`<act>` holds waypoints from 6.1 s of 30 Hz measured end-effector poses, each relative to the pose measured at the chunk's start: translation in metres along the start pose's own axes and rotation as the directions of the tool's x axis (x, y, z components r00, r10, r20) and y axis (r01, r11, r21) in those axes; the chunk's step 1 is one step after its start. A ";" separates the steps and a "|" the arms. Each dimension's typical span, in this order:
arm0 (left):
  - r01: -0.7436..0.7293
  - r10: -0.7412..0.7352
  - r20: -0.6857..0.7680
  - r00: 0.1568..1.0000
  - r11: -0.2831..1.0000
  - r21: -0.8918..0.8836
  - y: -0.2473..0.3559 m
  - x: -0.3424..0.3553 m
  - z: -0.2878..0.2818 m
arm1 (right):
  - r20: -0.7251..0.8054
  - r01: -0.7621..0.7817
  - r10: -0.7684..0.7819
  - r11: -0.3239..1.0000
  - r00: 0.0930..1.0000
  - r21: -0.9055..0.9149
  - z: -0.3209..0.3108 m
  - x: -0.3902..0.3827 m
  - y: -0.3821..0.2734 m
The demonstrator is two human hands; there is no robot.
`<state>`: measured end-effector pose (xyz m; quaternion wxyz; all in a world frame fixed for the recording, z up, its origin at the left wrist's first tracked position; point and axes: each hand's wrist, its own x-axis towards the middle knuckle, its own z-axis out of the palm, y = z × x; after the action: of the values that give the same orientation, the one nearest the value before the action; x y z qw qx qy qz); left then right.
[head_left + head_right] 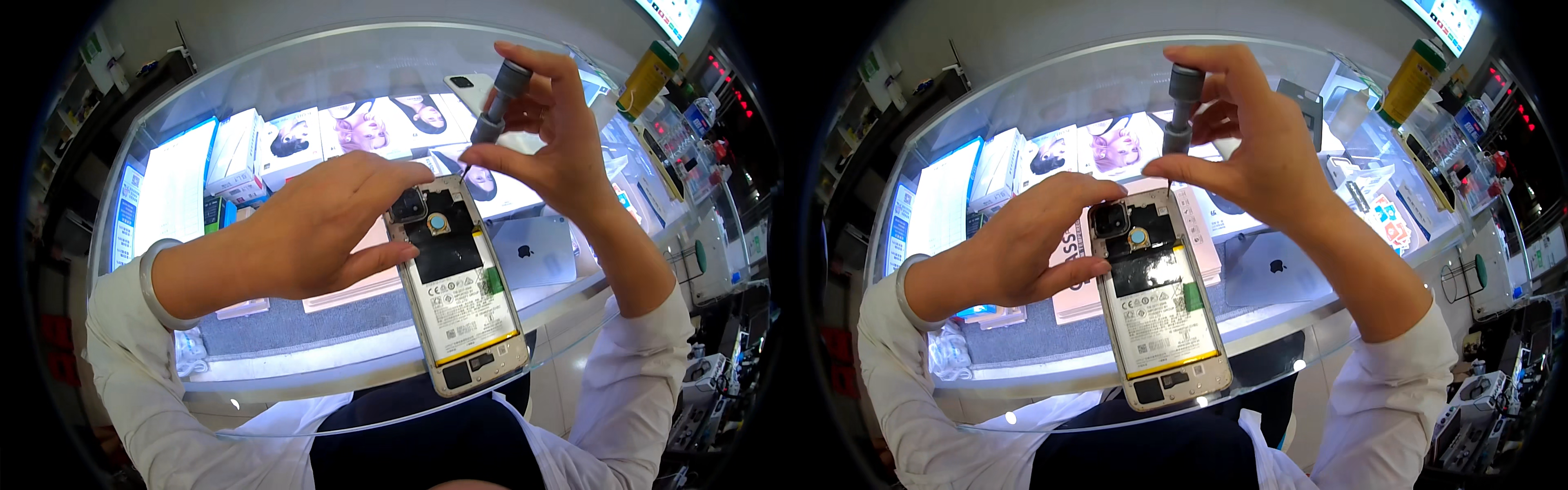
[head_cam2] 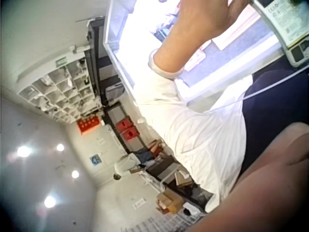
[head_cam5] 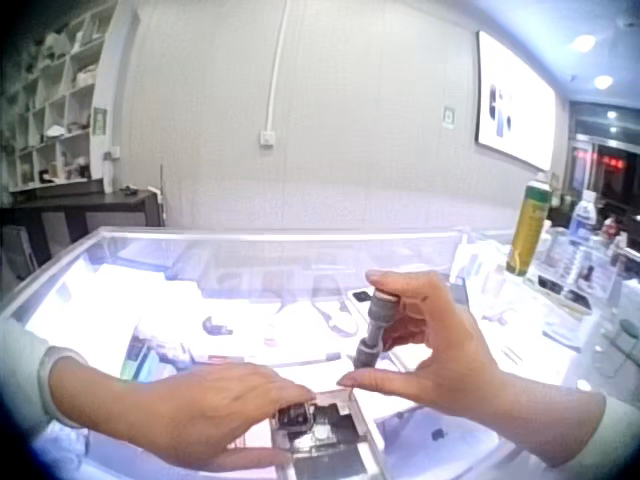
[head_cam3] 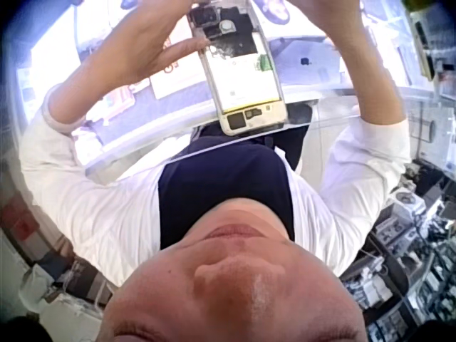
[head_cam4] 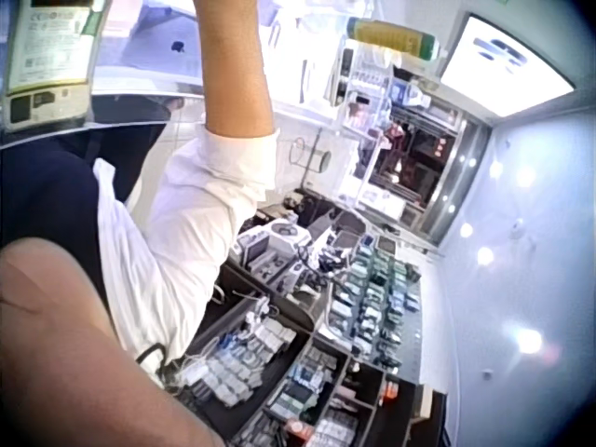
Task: The person is repairing a mobile phone by using a screwdriver to remove and replace screws around the internal camera and circuit components.
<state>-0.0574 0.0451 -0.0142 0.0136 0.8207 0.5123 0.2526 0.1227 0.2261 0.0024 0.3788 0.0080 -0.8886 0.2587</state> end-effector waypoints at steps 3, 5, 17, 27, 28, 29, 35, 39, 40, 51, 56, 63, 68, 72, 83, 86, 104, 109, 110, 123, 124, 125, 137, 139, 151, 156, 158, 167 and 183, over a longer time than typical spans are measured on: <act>0.007 -0.008 0.037 0.999 1.000 0.013 -0.003 0.003 -0.001 | 0.000 -0.197 0.197 0.980 0.980 0.016 -0.003 -0.001 -0.007; -0.002 0.000 0.054 0.999 0.999 0.035 -0.004 0.006 -0.003 | 0.004 -0.181 0.181 0.982 0.983 0.052 -0.001 -0.004 -0.006; -0.010 0.009 0.043 0.999 1.000 0.010 -0.007 0.009 0.002 | 0.001 0.060 -0.061 0.990 0.998 0.129 0.004 -0.006 -0.006; -0.037 0.037 0.040 0.999 0.999 0.018 -0.014 0.006 0.005 | 0.039 -0.068 0.058 0.918 0.998 0.390 0.009 -0.007 -0.003; -0.030 0.029 0.041 0.999 1.000 0.009 -0.014 0.007 0.005 | 0.049 -0.025 0.012 0.960 0.999 0.278 0.006 -0.007 -0.001; -0.023 0.023 0.043 0.999 1.000 0.000 -0.014 0.008 0.005 | 0.065 0.021 -0.032 0.986 0.997 0.163 0.002 -0.006 0.000; -0.010 0.011 0.054 0.998 1.000 -0.014 -0.016 0.006 0.006 | 0.151 -0.060 0.010 0.944 0.988 0.326 0.001 -0.002 -0.004; -0.019 0.019 0.039 0.999 1.000 0.001 -0.017 0.005 0.008 | 0.128 -0.093 0.060 0.959 0.990 0.268 0.001 -0.005 -0.011; -0.019 0.019 0.043 0.999 1.000 -0.002 -0.017 0.005 0.007 | 0.141 -0.151 0.115 0.948 0.983 0.281 0.000 -0.004 -0.011; -0.033 0.033 0.026 0.999 0.999 -0.023 -0.018 0.005 0.009 | 0.118 0.015 -0.035 0.987 0.992 0.159 -0.001 -0.004 0.002; -0.019 0.019 0.034 0.999 1.000 -0.018 -0.018 0.004 0.009 | 0.135 -0.055 0.023 0.971 0.991 0.234 -0.002 -0.002 0.004; -0.033 0.033 0.034 0.999 0.999 -0.020 -0.018 0.005 0.009 | 0.144 -0.005 -0.024 0.981 0.989 0.194 -0.002 -0.003 0.001; -0.014 0.015 0.045 0.999 1.000 -0.021 -0.019 0.004 0.009 | 0.135 -0.130 0.092 0.942 0.987 0.309 0.001 -0.004 0.001; -0.026 0.027 0.041 0.999 0.999 -0.024 -0.018 0.005 0.008 | 0.037 0.000 -0.011 0.957 0.999 0.290 -0.002 -0.006 0.002; -0.035 0.035 0.039 0.999 0.999 -0.011 -0.019 0.005 0.009 | 0.008 0.003 -0.008 0.896 1.000 0.443 0.002 -0.006 -0.007; -0.041 0.041 0.002 0.999 0.998 -0.047 -0.019 0.007 0.009 | -0.106 0.128 -0.099 0.938 0.989 0.322 0.005 -0.002 -0.003; 0.256 -0.306 -0.064 0.950 0.879 -0.404 -0.041 0.025 0.002 | -0.136 0.028 0.020 0.940 0.991 0.340 0.013 0.005 0.005; 0.239 -0.329 -0.088 0.940 0.822 -0.517 -0.045 0.027 0.011 | -0.136 -0.004 0.060 0.924 0.989 0.382 0.016 0.005 0.004; 0.237 -0.316 -0.077 0.946 0.832 -0.502 -0.045 0.027 0.010 | -0.135 0.007 0.050 0.921 0.990 0.390 0.017 0.005 0.004; 0.212 -0.185 -0.161 0.969 0.962 0.171 -0.073 0.021 0.000 | -0.051 -0.091 0.104 0.975 0.993 0.204 0.011 0.001 -0.003; 0.215 -0.187 -0.155 0.970 0.958 0.189 -0.074 0.021 0.000 | -0.042 -0.093 0.104 0.974 0.994 0.207 0.012 0.001 -0.004; 0.215 -0.185 -0.158 0.970 0.957 0.195 -0.074 0.021 0.000 | -0.033 -0.096 0.105 0.973 0.994 0.211 0.013 0.001 -0.005; 0.202 -0.167 -0.187 0.968 0.961 0.190 -0.074 0.020 0.001 | -0.040 -0.041 0.049 0.981 0.998 0.188 0.013 0.000 -0.005; 0.213 -0.179 -0.186 0.966 0.960 0.180 -0.072 0.021 0.001 | -0.018 -0.067 0.071 0.979 0.997 0.193 0.012 0.000 -0.006; 0.175 -0.138 -0.198 0.970 0.967 0.183 -0.072 0.023 0.002 | 0.199 0.007 -0.028 0.994 0.980 0.109 0.000 0.006 -0.013; 0.166 -0.128 -0.201 0.971 0.968 0.186 -0.073 0.023 0.002 | 0.204 -0.095 0.058 0.980 0.977 0.177 0.000 0.006 -0.013; 0.167 -0.130 -0.199 0.971 0.969 0.182 -0.073 0.023 0.001 | 0.202 -0.175 0.133 0.963 0.970 0.206 0.000 0.005 -0.011; 0.089 -0.095 -0.211 0.973 0.995 -0.037 -0.063 0.026 0.003 | 0.034 0.042 -0.053 0.964 0.998 0.262 -0.003 0.006 0.002; 0.256 -0.218 -0.230 0.948 0.955 0.149 -0.084 0.020 -0.003 | -0.024 0.006 0.001 0.958 1.000 0.286 0.014 0.000 0.003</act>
<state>-0.1218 0.1014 -0.0275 -0.0832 0.7194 0.6265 0.2882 0.1128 0.2224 -0.0067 0.3845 0.0607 -0.8372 0.3842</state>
